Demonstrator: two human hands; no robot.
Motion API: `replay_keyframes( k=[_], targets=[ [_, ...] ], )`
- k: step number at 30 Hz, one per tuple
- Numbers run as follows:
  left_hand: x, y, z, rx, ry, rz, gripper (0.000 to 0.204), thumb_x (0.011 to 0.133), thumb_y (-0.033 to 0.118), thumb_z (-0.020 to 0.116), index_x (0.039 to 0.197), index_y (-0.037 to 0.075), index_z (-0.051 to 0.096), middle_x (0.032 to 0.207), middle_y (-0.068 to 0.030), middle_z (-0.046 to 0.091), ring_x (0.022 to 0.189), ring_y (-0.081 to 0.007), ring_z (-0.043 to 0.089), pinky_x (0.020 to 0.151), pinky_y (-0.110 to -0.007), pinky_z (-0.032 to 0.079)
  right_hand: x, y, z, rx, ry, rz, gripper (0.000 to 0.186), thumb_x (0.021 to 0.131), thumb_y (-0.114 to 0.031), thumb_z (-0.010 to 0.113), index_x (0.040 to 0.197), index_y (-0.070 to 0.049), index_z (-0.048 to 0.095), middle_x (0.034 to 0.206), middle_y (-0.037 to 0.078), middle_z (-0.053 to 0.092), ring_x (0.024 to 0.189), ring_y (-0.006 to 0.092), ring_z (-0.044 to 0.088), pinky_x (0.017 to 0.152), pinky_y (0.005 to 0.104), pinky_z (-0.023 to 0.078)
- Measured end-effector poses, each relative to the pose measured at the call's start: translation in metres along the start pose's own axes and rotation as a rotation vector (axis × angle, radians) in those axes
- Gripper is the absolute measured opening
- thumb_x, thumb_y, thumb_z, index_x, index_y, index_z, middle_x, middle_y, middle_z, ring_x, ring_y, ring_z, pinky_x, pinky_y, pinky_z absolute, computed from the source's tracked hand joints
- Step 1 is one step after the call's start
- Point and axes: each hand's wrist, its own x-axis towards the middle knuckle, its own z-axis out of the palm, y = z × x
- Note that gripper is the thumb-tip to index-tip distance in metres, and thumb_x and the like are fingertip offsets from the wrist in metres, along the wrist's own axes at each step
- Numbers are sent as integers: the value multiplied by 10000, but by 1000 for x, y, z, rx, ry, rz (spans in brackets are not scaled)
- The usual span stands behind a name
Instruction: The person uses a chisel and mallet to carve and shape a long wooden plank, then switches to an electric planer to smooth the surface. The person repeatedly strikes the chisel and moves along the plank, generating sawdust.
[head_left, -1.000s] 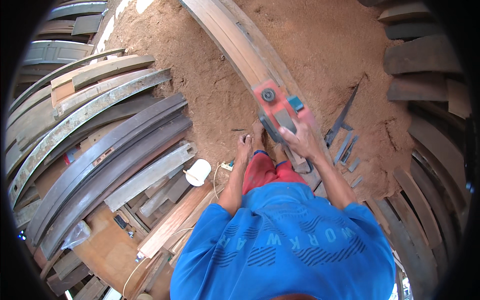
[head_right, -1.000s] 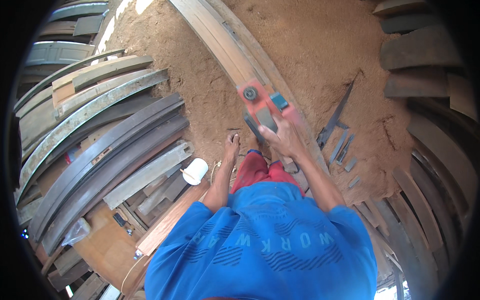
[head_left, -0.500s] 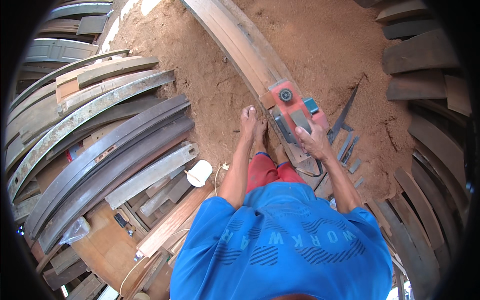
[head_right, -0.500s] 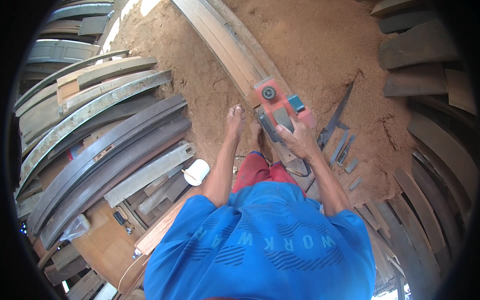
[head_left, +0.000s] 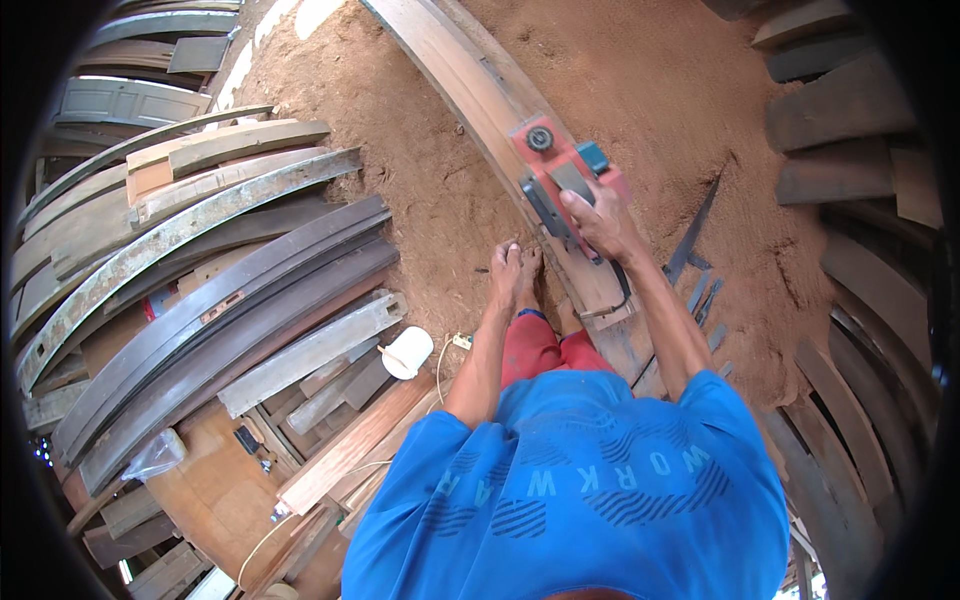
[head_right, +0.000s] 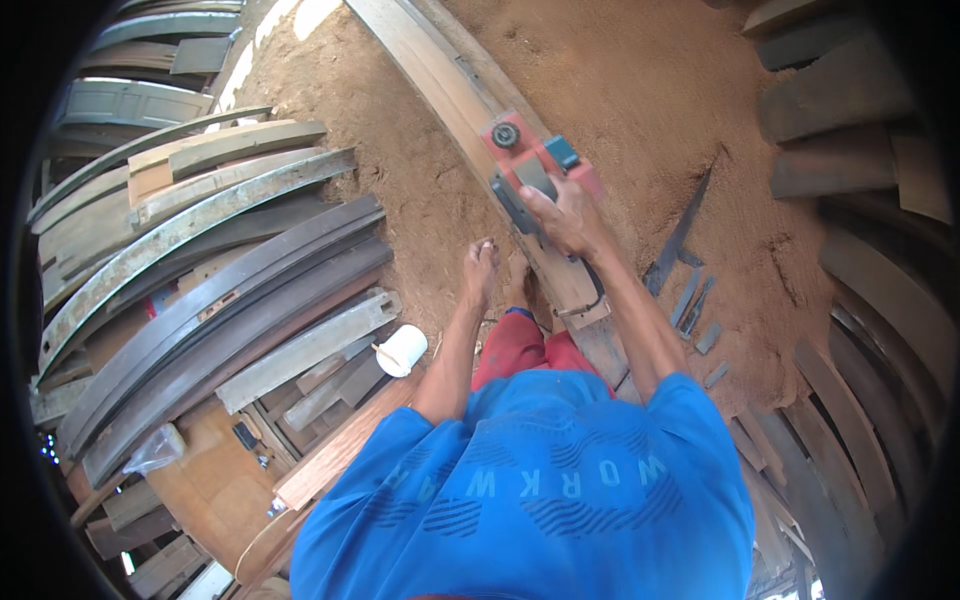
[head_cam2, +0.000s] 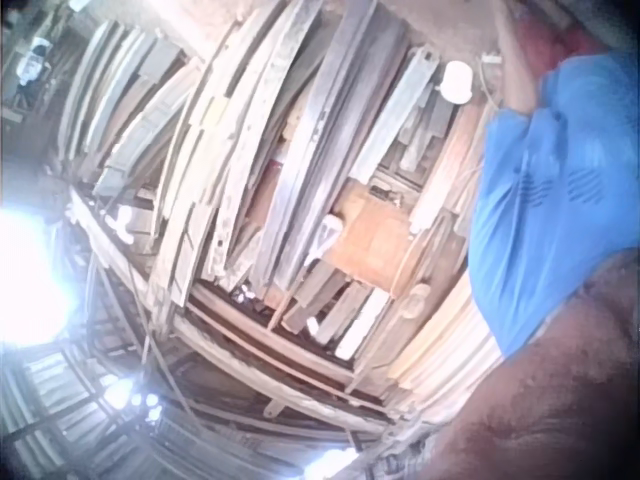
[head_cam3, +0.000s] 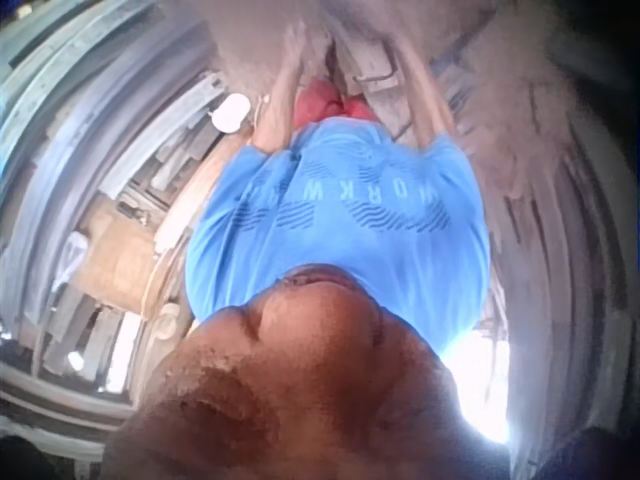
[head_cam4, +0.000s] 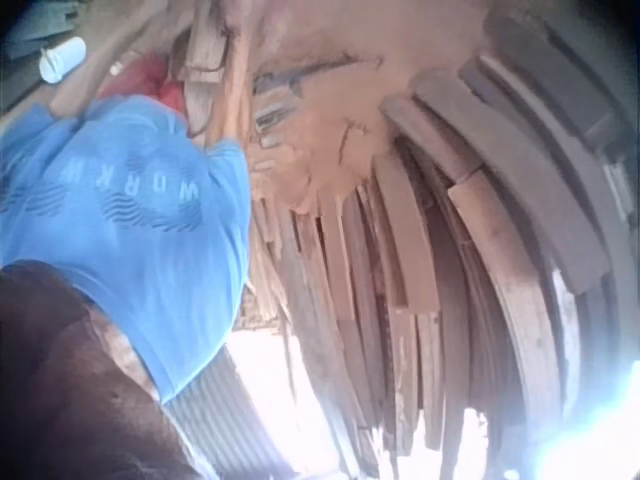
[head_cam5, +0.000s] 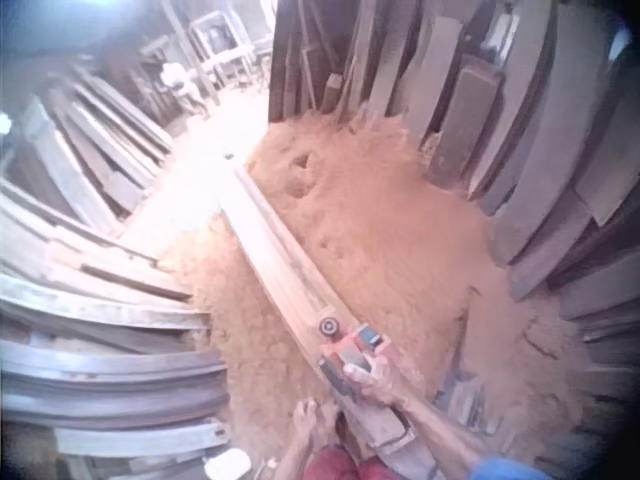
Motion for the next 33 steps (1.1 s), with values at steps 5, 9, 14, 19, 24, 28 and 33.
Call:
replay_keyframes(
  k=[5, 9, 14, 19, 24, 28, 33],
  targets=[
    [12, -51, -11, -13, 40, -38, 458, 1082, 318, 515, 1383, -27, 532, 1197, -137, 659, 905, -143, 570, 825, -316, 499, -72, 24, -17, -61, -89, 84, 657, 960, -565, 551, 1223, 30, 639, 834, 185, 676, 844, 298, 698, 805, 430, 524],
    [12, -79, -17, 6, 13, -59, 458, 1079, 311, 518, 1387, -28, 530, 1182, -134, 663, 915, -155, 565, 852, -329, 494, -92, 44, -8, -19, -1, 25, 676, 963, -575, 543, 1254, 28, 640, 801, 190, 678, 799, 314, 684, 784, 432, 520],
    [8, -70, -19, 54, 47, -14, 460, 1077, 309, 520, 1378, -37, 543, 1119, -109, 660, 946, -172, 583, 884, -341, 495, -22, 11, -3, -26, -36, 33, 751, 945, -629, 554, 1274, 42, 630, 724, 184, 655, 743, 313, 666, 750, 435, 515],
    [2, -28, -20, 143, 41, 36, 459, 1074, 304, 519, 1367, -46, 562, 1117, -105, 652, 1008, -184, 610, 908, -343, 498, 10, 21, 9, -9, 6, -27, 795, 927, -657, 562, 1300, 42, 624, 703, 181, 640, 733, 303, 658, 745, 438, 514],
    [2, -76, -29, 123, 89, -14, 469, 1073, 316, 513, 1374, -38, 567, 1131, -107, 657, 995, -188, 612, 904, -346, 499, -53, 23, 16, -98, -116, 37, 811, 929, -644, 564, 1380, 30, 585, 864, 240, 713, 882, 347, 727, 822, 473, 526],
    [-19, -72, -32, 83, 45, -116, 459, 1076, 333, 500, 1352, -24, 581, 1149, -120, 666, 987, -205, 612, 898, -352, 501, -83, 22, 28, -10, -31, -9, 758, 941, -609, 582, 1342, 34, 603, 968, 283, 713, 957, 386, 722, 857, 487, 520],
    [-7, -74, -40, 101, 85, -100, 449, 1081, 351, 492, 1303, -28, 585, 1110, -115, 662, 939, -192, 591, 858, -354, 499, -31, 5, 36, -132, 13, -86, 734, 949, -655, 549, 1187, 31, 655, 863, 248, 700, 856, 410, 701, 806, 478, 521]
  ],
)
